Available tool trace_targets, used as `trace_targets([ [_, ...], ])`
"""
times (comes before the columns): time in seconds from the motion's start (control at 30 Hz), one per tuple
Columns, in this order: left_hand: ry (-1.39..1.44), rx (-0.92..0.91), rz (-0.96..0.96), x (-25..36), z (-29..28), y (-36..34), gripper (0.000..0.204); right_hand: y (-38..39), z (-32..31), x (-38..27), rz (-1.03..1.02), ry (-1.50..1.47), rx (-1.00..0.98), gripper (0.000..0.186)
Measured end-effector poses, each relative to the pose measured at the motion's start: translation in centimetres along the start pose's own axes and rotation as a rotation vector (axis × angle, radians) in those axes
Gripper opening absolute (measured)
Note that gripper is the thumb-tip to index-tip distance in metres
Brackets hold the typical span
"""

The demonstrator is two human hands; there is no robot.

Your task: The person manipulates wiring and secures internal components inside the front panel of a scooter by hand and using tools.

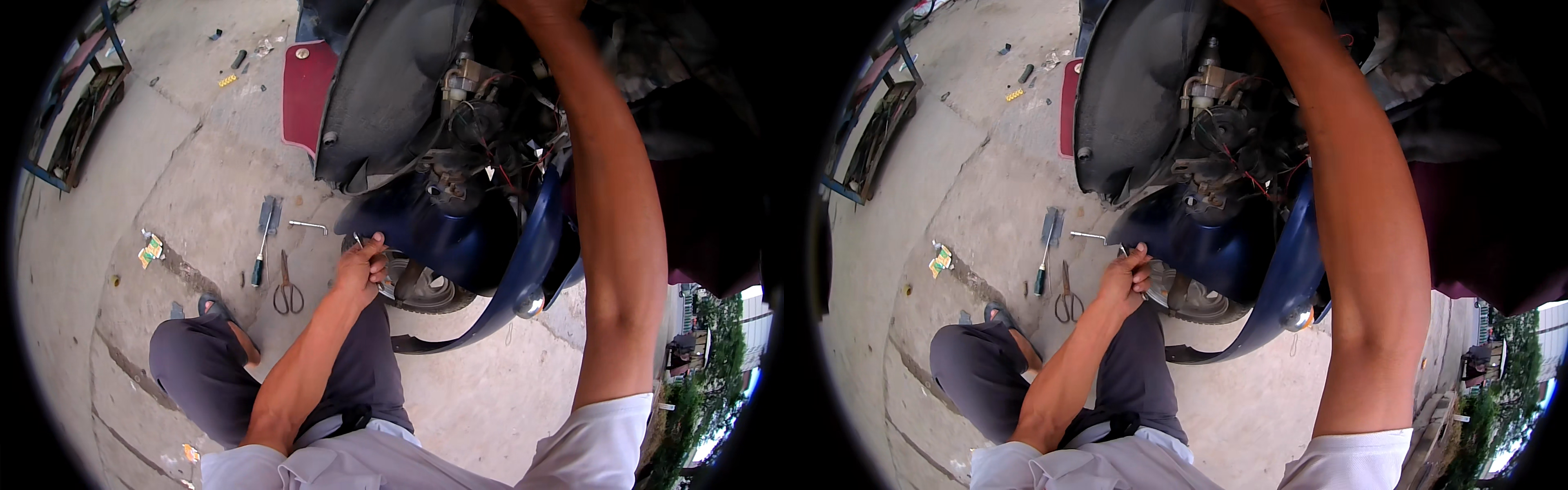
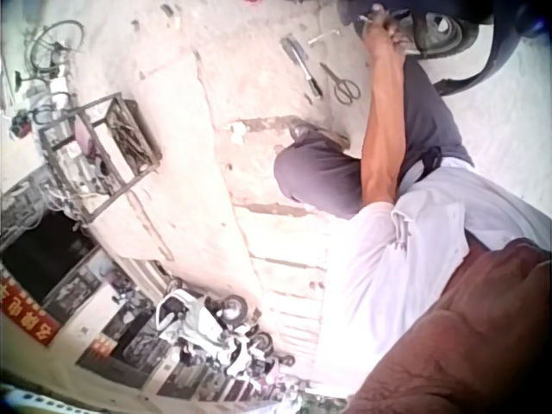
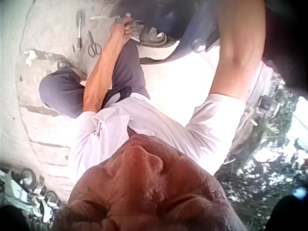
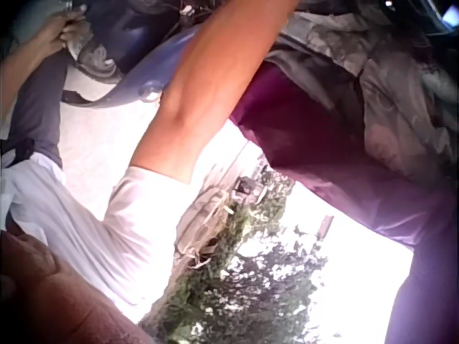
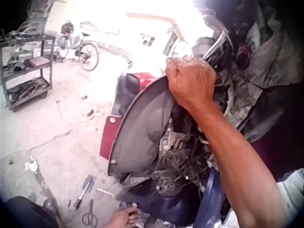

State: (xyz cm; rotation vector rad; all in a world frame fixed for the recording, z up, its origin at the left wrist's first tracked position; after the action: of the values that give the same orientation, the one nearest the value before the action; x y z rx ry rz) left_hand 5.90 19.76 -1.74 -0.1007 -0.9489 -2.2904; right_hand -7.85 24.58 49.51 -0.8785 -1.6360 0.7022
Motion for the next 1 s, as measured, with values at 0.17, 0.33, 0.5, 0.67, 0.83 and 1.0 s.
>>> trace_targets([
  [0.17,0.069,-0.298,-0.011,-0.8,1.9,1.6,0.024,0.0,-0.1,0.1,0.013,0.007,0.002,0.036],
  [0.33,0.022,-0.168,0.013,-0.9,2.8,1.3,0.037,0.1,0.1,0.2,0.019,0.031,-0.007,0.039],
  [0.5,-0.01,-0.097,0.054,-0.6,2.5,1.2,0.041,-0.2,0.1,-0.1,0.052,0.044,-0.022,0.037],
  [0.67,-0.235,0.058,-0.071,0.4,2.8,4.0,0.015,0.3,-0.2,0.4,0.016,-0.019,-0.002,0.035],
  [0.83,-0.929,-0.026,0.577,3.1,3.3,6.1,0.024,-0.4,-0.2,-0.2,0.01,-0.012,0.021,0.036],
  [1.0,-1.595,-0.092,1.365,7.1,12.1,10.6,0.039,0.0,-0.1,0.1,0.06,0.009,-0.02,0.036],
])
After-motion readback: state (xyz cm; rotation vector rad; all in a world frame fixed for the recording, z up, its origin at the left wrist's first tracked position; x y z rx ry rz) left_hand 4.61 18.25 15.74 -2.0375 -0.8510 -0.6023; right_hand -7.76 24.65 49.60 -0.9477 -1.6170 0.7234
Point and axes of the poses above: each hand's wrist, its own y-axis away from the middle knuckle, its own z-axis out of the palm, x = y × z, the point moved 8 cm from there along -y, towards the middle knuckle, and after that the axes turned 4 degrees about -y, right-handed, at the moved point
